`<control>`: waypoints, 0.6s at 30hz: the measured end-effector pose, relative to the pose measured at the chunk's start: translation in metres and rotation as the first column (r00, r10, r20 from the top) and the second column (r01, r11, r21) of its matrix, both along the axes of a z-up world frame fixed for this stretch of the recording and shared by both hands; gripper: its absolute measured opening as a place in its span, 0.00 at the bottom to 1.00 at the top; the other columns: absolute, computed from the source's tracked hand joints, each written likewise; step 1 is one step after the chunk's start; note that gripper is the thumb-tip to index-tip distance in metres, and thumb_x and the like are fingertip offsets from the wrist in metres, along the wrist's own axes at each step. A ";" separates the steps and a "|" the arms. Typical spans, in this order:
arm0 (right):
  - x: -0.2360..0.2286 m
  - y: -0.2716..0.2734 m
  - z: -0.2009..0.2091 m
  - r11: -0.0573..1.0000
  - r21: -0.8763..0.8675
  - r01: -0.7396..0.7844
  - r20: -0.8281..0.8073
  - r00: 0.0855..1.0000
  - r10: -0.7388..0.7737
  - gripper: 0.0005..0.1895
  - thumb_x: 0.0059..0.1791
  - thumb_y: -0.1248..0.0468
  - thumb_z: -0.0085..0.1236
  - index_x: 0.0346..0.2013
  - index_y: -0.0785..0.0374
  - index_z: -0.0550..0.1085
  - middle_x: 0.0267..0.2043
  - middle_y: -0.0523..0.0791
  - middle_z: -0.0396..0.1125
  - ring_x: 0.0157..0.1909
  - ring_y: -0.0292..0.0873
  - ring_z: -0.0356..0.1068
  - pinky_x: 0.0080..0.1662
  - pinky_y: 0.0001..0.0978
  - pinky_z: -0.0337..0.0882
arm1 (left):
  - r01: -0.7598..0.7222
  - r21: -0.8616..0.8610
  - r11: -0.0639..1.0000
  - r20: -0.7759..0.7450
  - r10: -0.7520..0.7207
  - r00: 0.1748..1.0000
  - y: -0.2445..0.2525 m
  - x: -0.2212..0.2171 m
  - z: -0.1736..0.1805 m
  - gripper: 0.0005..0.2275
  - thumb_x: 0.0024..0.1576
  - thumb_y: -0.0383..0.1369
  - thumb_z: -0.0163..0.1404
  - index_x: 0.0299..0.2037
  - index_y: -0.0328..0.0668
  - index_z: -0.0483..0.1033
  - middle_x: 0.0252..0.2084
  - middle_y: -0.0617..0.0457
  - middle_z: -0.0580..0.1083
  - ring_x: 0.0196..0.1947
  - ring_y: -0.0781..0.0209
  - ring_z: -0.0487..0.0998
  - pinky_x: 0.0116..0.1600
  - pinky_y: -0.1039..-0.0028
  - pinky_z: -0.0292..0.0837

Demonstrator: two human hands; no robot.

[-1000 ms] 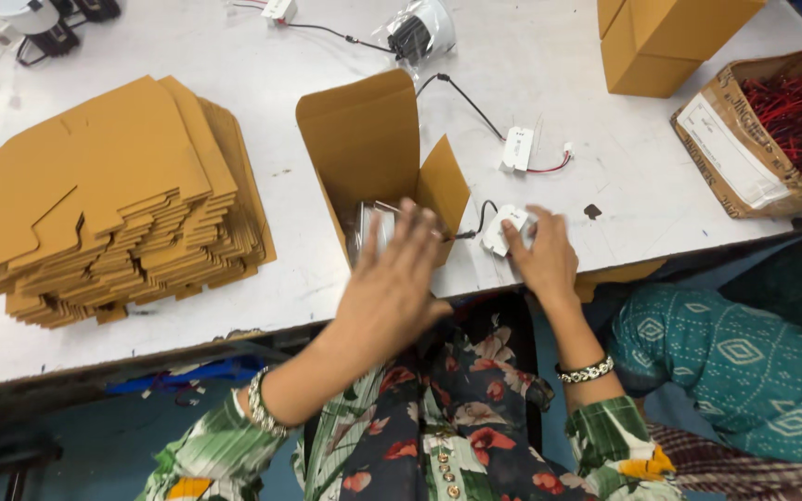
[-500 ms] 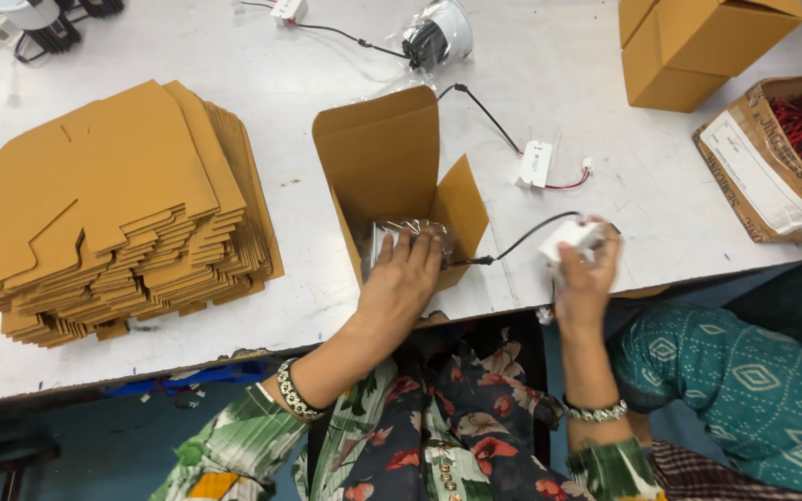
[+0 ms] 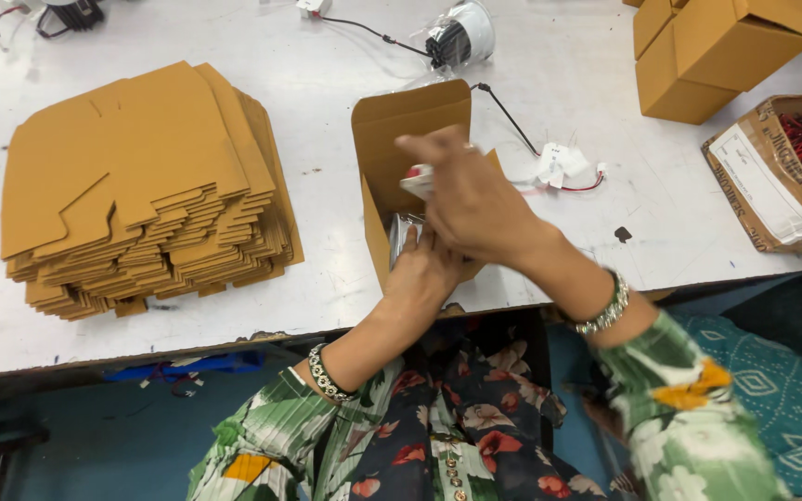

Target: The person assembles flat cardboard boxes, places a cylindrical device and a small white adapter inside each, then closes the flaps. The person repeats this process for multiple units on a white workbench.

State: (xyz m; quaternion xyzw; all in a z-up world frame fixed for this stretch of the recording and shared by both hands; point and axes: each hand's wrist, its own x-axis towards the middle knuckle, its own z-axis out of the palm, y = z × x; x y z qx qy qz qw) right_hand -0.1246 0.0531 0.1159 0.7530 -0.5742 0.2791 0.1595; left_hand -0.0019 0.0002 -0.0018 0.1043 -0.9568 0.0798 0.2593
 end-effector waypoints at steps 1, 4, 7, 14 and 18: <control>-0.004 -0.012 -0.003 0.993 0.113 0.038 -0.103 0.994 -0.026 0.32 0.45 0.73 0.56 0.65 0.71 0.63 0.52 0.56 0.60 0.45 0.56 0.67 0.45 0.47 0.71 | -0.014 -0.005 1.000 -0.012 0.014 1.000 0.000 0.000 -0.002 0.16 0.50 0.28 0.52 0.48 0.30 0.76 0.46 0.38 0.75 0.50 0.44 0.76 0.61 0.57 0.70; -0.011 -0.026 -0.019 0.929 0.345 0.137 -0.202 0.977 -0.069 0.25 0.47 0.72 0.56 0.59 0.69 0.66 0.48 0.53 0.62 0.39 0.54 0.72 0.37 0.45 0.73 | -0.003 0.015 1.000 0.063 0.002 0.998 0.000 0.003 -0.007 0.15 0.50 0.28 0.52 0.47 0.31 0.76 0.42 0.41 0.75 0.50 0.44 0.76 0.63 0.55 0.69; -0.018 -0.024 -0.031 0.834 0.475 0.281 -0.243 0.953 -0.182 0.18 0.47 0.71 0.55 0.52 0.68 0.68 0.48 0.52 0.63 0.39 0.55 0.74 0.37 0.45 0.74 | -0.023 -0.026 0.999 -0.025 0.022 0.999 0.000 0.005 -0.008 0.16 0.49 0.29 0.51 0.47 0.32 0.77 0.42 0.40 0.75 0.52 0.43 0.76 0.62 0.58 0.69; -0.025 -0.021 -0.037 0.856 0.478 0.196 -0.187 0.975 -0.119 0.20 0.40 0.70 0.57 0.47 0.60 0.76 0.43 0.57 0.63 0.35 0.58 0.74 0.35 0.48 0.74 | 0.037 0.098 0.995 0.066 -0.044 0.997 0.000 0.009 0.002 0.09 0.51 0.29 0.51 0.39 0.35 0.77 0.43 0.42 0.73 0.49 0.47 0.74 0.63 0.56 0.70; -0.023 -0.040 -0.045 0.854 0.454 0.253 -0.316 0.942 -0.111 0.11 0.43 0.70 0.55 0.40 0.69 0.74 0.40 0.55 0.66 0.37 0.57 0.74 0.36 0.47 0.74 | 0.013 0.063 0.998 0.017 -0.014 1.000 0.001 0.016 0.009 0.10 0.48 0.29 0.52 0.39 0.34 0.77 0.42 0.42 0.72 0.47 0.48 0.73 0.53 0.67 0.74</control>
